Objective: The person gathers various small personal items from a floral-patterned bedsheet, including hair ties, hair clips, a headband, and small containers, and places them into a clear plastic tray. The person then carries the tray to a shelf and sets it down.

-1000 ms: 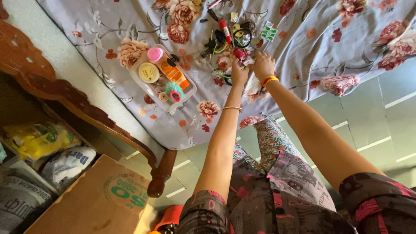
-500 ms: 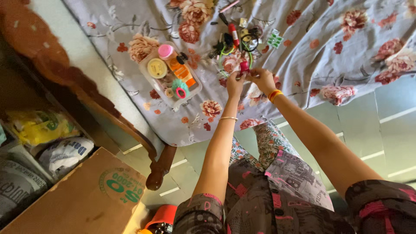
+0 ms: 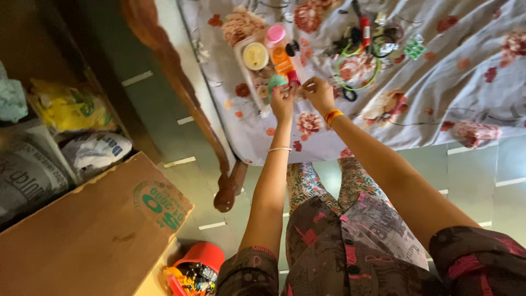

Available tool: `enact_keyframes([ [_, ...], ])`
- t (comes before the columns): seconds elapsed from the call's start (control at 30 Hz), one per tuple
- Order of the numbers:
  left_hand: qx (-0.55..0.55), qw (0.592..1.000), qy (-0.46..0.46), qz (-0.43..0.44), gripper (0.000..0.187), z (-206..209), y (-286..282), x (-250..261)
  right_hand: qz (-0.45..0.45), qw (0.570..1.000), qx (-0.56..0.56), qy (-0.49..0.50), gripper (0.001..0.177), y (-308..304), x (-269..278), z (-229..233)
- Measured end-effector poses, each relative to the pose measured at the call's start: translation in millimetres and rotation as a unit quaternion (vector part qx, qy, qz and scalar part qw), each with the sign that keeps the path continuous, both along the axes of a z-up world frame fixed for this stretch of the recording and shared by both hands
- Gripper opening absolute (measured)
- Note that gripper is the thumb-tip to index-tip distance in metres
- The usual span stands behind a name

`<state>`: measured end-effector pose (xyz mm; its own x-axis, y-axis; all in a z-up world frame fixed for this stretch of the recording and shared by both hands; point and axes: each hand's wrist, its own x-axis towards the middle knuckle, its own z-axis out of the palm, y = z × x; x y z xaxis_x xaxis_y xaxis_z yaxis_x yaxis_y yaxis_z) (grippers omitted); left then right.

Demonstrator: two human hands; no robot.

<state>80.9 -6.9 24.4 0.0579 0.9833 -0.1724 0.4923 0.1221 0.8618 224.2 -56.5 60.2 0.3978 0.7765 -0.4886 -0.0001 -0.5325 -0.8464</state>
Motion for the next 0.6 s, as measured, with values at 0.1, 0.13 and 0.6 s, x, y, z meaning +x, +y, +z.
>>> enact_keyframes([
  [0.1, -0.024, 0.999, -0.033, -0.023, 0.038, -2.6, 24.5, -11.2, 0.013, 0.996, 0.030, -0.087, 0.014, 30.6, -9.9, -17.4],
  [0.13, -0.019, 0.999, -0.002, -0.045, 0.039, -3.0, 33.6, -15.1, 0.006, 0.996, 0.019, -0.086, 0.014, 39.4, -15.5, -23.3],
  [0.6, -0.028, 0.989, 0.020, -0.145, 0.049, -27.1, 73.8, 8.0, 0.007, 0.978, 0.021, -0.206, 0.025, 73.9, -11.9, -69.8],
])
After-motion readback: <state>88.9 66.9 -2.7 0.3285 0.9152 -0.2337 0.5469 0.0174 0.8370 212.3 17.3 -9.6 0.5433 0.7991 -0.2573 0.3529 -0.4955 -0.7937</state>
